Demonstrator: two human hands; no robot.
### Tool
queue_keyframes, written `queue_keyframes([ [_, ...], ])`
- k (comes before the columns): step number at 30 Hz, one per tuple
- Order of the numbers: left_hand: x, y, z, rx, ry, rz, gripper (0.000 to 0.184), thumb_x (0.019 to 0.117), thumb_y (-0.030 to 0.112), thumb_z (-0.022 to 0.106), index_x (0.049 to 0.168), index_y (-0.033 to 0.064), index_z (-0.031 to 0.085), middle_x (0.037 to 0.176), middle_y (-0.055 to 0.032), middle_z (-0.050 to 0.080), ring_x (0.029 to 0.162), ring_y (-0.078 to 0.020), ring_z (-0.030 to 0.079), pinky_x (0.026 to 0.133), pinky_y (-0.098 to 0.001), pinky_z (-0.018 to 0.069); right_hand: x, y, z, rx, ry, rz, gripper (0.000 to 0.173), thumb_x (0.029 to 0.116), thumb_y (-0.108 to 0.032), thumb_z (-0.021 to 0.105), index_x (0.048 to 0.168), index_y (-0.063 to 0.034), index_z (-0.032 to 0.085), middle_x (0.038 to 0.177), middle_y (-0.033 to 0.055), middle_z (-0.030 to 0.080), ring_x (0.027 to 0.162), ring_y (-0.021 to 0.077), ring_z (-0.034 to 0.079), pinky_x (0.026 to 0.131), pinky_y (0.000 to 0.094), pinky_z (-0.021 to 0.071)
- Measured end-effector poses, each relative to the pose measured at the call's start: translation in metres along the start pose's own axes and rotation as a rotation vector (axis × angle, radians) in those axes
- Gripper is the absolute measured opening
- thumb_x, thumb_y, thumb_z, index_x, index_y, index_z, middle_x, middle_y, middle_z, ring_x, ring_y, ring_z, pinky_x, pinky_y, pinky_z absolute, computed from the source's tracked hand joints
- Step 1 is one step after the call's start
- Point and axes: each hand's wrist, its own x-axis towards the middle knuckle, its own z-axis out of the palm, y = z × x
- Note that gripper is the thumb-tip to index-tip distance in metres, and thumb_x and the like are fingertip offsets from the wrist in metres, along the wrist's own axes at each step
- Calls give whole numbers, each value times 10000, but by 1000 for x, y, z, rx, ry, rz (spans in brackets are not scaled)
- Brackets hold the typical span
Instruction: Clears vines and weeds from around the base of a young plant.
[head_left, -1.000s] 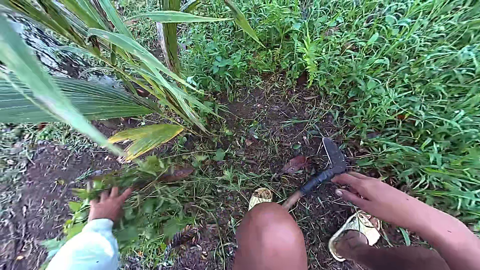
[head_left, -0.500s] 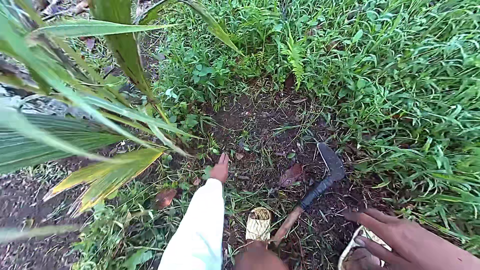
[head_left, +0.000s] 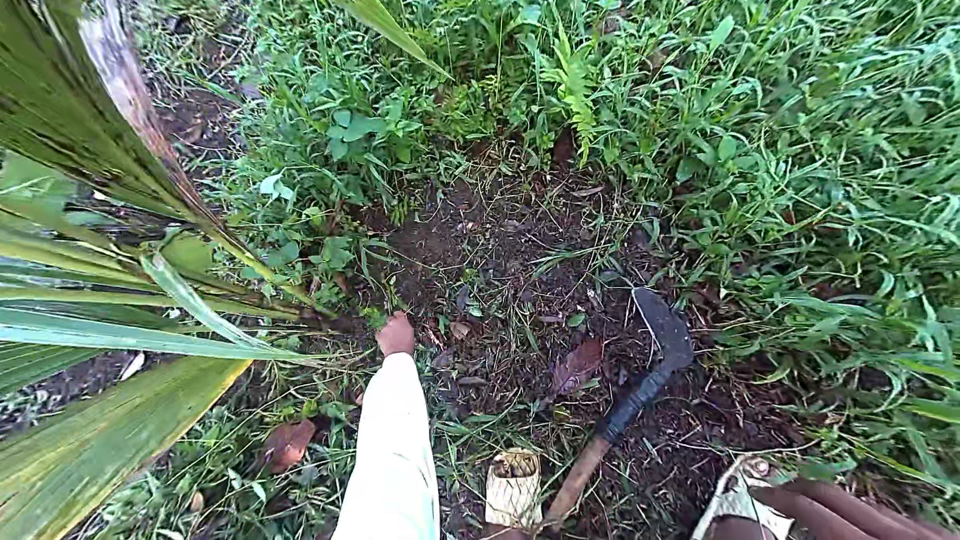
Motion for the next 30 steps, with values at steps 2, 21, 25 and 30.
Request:
queue_keyframes([
  [2, -7, 1, 5, -5, -17, 55, 398, 1076, 162, 427, 1442, 33, 511, 1378, -267, 598, 1265, -446, 597, 1009, -623, 489, -3, -5, 0, -2, -1, 7, 486, 1054, -303, 574, 1391, 47, 565, 1295, 337, 599, 1148, 543, 616, 952, 729, 458],
  [21, -44, 154, -4, -430, 81, 417, 924, 976, 603, 577, 1617, 33, 233, 1590, -350, 295, 1415, -564, 367, 1097, -722, 348, -36, 2, 13, -8, 70, 12, 495, 1061, -367, 539, 1387, 2, 588, 1292, 296, 623, 1112, 524, 634, 934, 698, 482],
  [25, -75, 193, 20, -302, 44, 488, 982, 857, 656, 708, 1605, 138, 338, 1593, -350, 280, 1416, -581, 335, 1066, -777, 308, -37, 2, 12, -2, 52, 54, 515, 1062, -393, 539, 1403, -11, 585, 1298, 290, 624, 1111, 524, 632, 939, 693, 481],
  [30, -171, 208, 95, -79, -50, 928, 754, 866, 556, 725, 1480, 160, 540, 1536, -253, 439, 1413, -523, 380, 1027, -763, 364, -42, 5, 12, 5, 44, 35, 543, 1061, -418, 528, 1426, -18, 570, 1295, 292, 622, 1100, 525, 632, 942, 694, 476],
])
